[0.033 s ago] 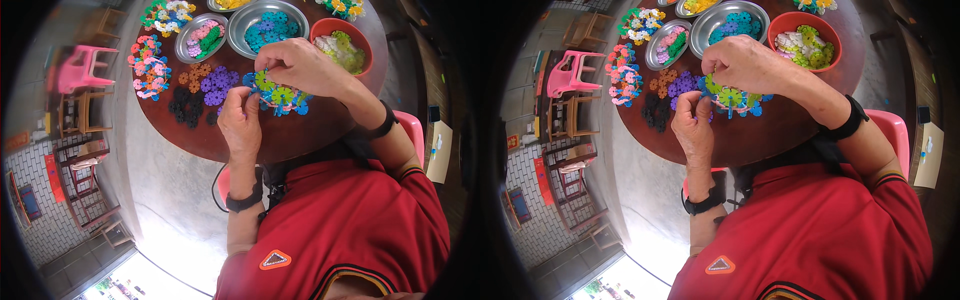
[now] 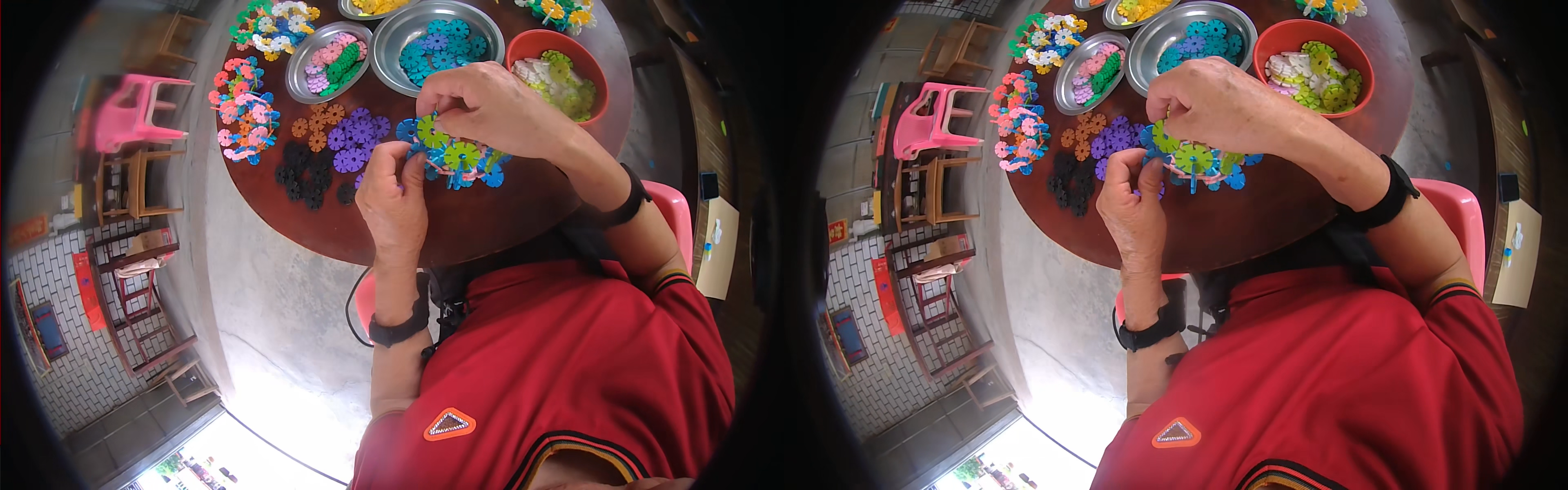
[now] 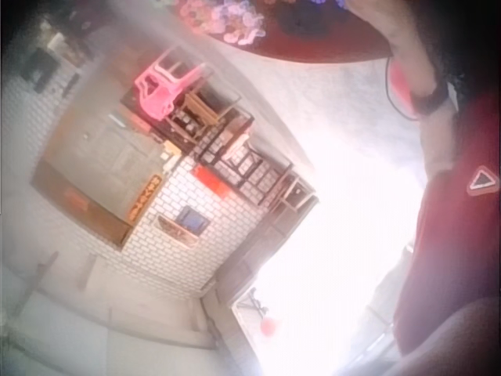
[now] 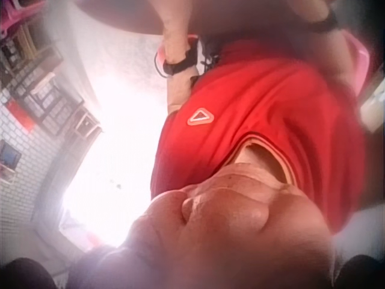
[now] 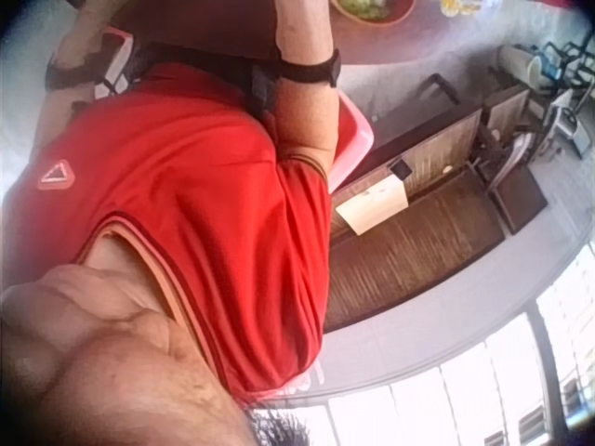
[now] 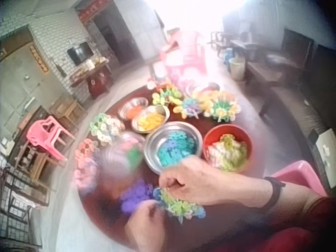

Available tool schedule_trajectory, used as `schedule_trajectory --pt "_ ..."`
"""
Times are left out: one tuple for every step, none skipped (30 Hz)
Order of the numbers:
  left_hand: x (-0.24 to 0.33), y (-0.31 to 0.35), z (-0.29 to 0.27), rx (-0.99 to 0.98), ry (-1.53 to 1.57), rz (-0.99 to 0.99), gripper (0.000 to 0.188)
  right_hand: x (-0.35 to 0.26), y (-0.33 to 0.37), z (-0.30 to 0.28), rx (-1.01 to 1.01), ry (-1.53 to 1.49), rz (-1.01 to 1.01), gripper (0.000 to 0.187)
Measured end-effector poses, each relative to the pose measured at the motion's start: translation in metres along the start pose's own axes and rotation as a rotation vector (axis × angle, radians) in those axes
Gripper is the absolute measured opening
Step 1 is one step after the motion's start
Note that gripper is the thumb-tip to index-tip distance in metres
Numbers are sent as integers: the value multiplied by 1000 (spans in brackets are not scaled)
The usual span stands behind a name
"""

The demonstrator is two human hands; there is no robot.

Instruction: Assemble a colorful structure using snowflake-shaped interlocking blocks.

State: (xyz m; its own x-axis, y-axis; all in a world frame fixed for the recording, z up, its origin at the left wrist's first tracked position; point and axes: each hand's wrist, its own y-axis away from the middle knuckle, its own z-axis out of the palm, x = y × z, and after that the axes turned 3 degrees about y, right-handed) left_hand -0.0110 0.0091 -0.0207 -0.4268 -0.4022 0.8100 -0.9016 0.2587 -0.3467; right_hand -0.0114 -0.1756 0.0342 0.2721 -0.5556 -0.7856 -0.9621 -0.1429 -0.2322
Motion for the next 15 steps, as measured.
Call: schedule_trajectory --pt "3 0 0 8 -28 38 16 0 0 0 -3 12 -8 13" --pt "6 0 -1 16 -56 77 15 -1 0 -1 -5 25 -16 13" --pt "5 0 -1 18 -56 79 15 -3 1 -2 -4 26 -18 13" --pt "3 0 0 20 -56 112 14 -5 2 -3 -14 34 -10 14" --pt "2 0 0 22 -55 145 14 -7 2 -4 -24 41 -3 14" --pt "2 0 0 23 -53 146 14 -7 2 -6 -25 43 -2 14" --pt "4 0 1 24 -35 184 13 -8 2 -9 -63 33 22 15" --pt "5 0 1 25 -17 223 13 -8 2 -11 -101 22 46 15" --pt "6 0 1 26 -16 225 13 -7 2 -12 -100 24 45 15" --pt "6 0 1 18 -33 245 13 -5 2 -13 -121 -1 71 15" --pt "7 0 2 10 -50 265 14 -4 2 -13 -142 -26 98 15" --pt "8 1 2 10 -47 267 14 -4 3 -13 -140 -23 98 15" --pt "9 1 3 14 -47 273 15 -4 2 -13 -127 6 62 15" --pt "10 1 3 19 -46 278 16 -5 2 -13 -115 35 26 15" --pt "10 1 3 20 -45 279 16 -9 2 -15 -115 37 25 15"
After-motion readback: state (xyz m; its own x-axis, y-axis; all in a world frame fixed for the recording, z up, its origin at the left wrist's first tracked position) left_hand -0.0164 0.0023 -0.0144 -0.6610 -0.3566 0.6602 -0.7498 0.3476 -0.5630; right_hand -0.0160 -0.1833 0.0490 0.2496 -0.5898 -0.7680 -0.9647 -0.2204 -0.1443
